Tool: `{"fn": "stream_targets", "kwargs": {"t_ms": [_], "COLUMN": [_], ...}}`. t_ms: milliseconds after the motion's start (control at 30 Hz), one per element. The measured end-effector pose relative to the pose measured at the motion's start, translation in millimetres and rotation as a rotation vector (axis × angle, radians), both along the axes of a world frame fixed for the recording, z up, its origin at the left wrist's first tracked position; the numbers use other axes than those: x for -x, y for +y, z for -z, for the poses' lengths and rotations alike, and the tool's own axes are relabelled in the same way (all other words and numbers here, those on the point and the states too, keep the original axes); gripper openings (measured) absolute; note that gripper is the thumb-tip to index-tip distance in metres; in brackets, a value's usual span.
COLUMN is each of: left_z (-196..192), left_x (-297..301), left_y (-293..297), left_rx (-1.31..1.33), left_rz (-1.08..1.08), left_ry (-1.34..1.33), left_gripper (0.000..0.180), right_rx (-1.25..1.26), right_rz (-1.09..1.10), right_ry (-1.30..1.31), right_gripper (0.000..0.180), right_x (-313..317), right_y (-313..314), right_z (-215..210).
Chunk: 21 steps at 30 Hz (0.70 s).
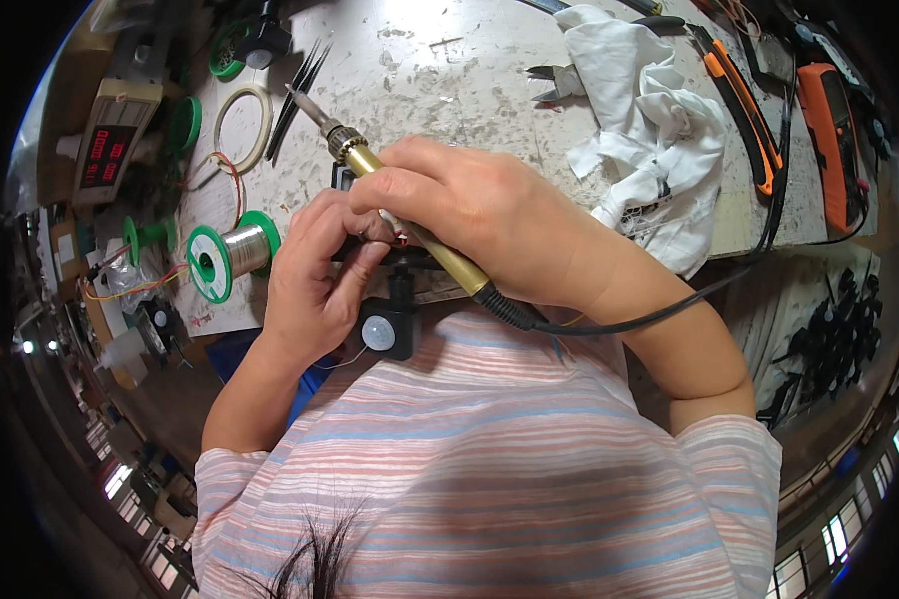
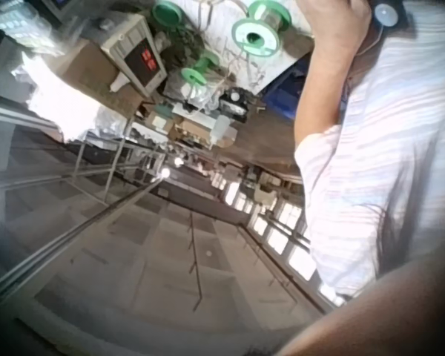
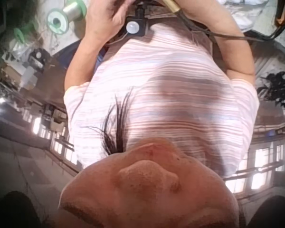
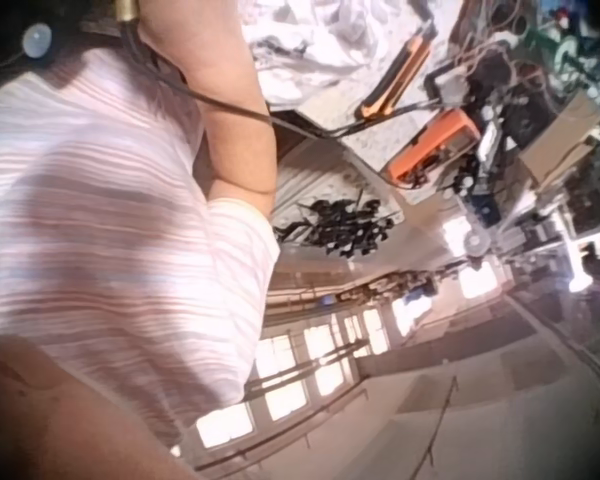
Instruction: The person assembles an LED circuit board into a floodlight casing by soldering solder wire to the board with a soldering iron, then secures the board with an electric screwdriver and pliers.
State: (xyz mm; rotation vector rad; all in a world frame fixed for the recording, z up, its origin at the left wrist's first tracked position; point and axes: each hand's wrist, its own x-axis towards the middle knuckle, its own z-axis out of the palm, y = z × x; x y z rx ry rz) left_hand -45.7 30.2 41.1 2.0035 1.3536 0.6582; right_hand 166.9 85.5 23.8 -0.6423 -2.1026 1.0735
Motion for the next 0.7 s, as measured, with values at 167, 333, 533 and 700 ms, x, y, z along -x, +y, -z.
{"fn": "stream_targets", "kwargs": {"t_ms": [167, 333, 533, 700], "left_z": [-7, -15, -14, -19], "left_x": [-3, -7, -9, 3], "left_y": [4, 8, 12, 17], "left_rx": [0.011, 0.112, -0.022, 0.420], "left_rz": [-0.018, -0.121, -0.072, -0.174], "left_ry": [0.045, 0.079, 0.195, -0.200], "left_gripper": [0.015, 0.014, 0.014, 0.018], "right_rx": [0.019, 0.056, 0.022, 0.058], "right_rz": [0.020, 0.031, 0.026, 0.029], "right_ry": [0.033, 0.021, 0.049, 0.056], "right_gripper": [0.046, 0.042, 0.039, 0.041], "right_x": [1, 1, 3, 0], "right_y": [1, 1, 5, 7], "right_z": [4, 6, 9, 11]}}
